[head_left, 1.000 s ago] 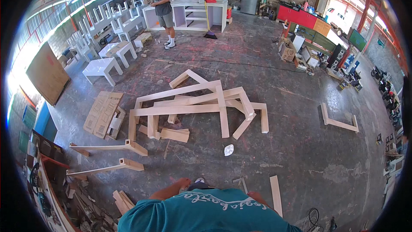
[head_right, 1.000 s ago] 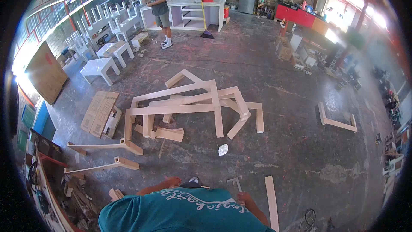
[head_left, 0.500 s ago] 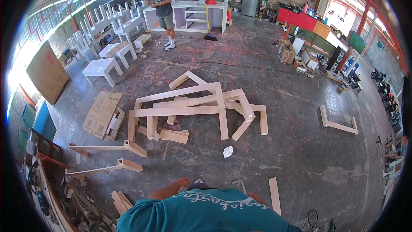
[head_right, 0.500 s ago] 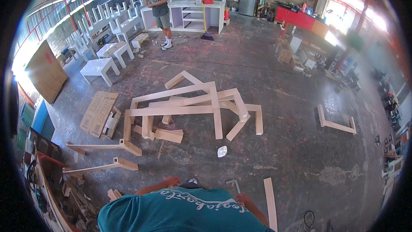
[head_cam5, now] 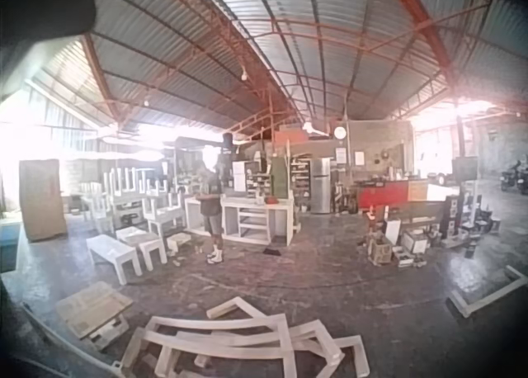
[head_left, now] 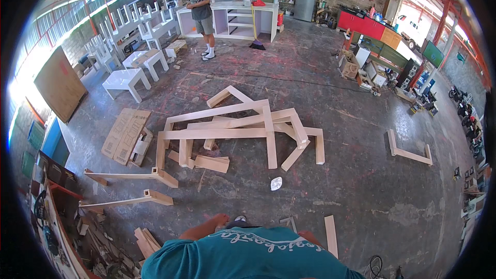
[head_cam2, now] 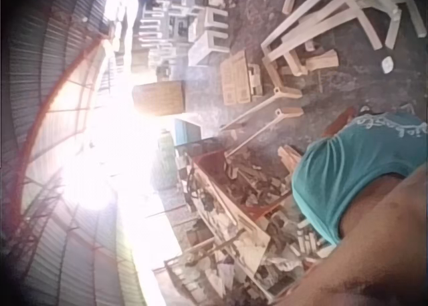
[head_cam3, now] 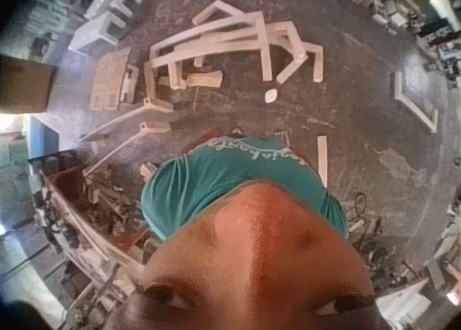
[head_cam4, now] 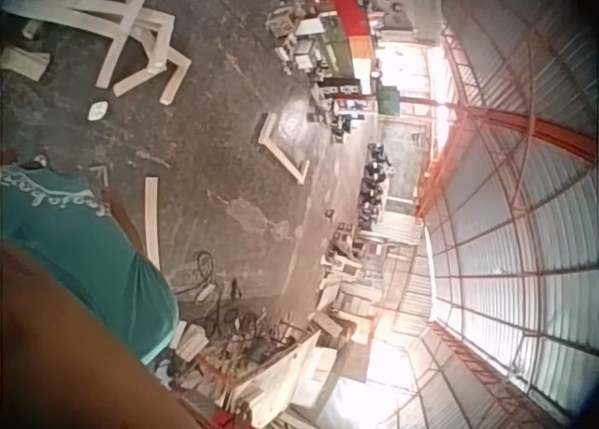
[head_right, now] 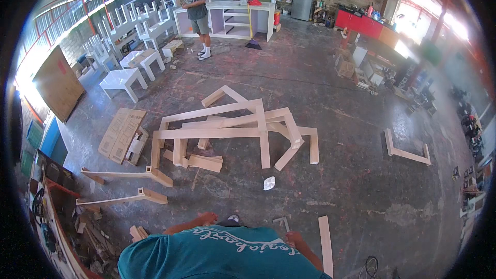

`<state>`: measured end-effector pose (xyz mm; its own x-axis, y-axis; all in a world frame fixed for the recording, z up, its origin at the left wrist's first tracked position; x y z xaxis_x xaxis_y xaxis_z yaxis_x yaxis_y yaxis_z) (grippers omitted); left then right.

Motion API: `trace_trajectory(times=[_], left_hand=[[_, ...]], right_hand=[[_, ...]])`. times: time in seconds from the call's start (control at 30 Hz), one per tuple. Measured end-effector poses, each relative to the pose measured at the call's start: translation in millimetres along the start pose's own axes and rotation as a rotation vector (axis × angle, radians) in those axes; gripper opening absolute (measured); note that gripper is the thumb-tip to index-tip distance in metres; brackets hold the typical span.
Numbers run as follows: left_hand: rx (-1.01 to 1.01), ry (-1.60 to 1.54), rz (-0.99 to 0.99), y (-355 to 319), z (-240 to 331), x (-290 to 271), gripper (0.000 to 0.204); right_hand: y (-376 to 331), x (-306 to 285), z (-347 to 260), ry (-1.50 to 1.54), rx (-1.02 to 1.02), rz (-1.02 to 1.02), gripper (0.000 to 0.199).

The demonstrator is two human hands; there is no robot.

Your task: Assemble and secure wooden frame components using glue, a square, and a pneumatic nail gun.

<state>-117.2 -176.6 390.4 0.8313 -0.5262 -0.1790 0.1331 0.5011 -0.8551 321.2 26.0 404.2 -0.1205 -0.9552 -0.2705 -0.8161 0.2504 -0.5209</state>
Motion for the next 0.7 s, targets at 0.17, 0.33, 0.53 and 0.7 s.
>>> trace_trajectory(times=[0.17, 0.33, 0.53, 0.7], left_hand=[[0.107, 0.589, 0.009, 31, -8, 9, 0.037], [0.143, 0.164, 0.203, 13, 5, -5, 0.036], [0.131, 0.148, 0.433, 40, -23, -19, 0.018], [-0.011, 0.293, 0.446, 49, -94, 20, 0.016]], right_hand=[[9, 4, -15, -0.588, -0.071, -0.102, 0.024], [43, -39, -63, -0.399, 0.042, -0.296, 0.022], [137, -61, -171, -0.515, -0.042, -0.6, 0.022], [205, -47, -241, -0.556, -0.051, -0.755, 0.022]])
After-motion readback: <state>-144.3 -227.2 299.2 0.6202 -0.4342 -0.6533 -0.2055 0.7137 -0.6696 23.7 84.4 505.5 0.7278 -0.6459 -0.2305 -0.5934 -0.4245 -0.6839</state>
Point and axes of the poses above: each hand's wrist, its own y-axis towards the middle knuckle, its own x-axis out of the palm, z = x × y, the point moved 10 cm from there along y, towards the middle knuckle, and after that the axes turned 15 degrees about -z, right-handed, at the moved point
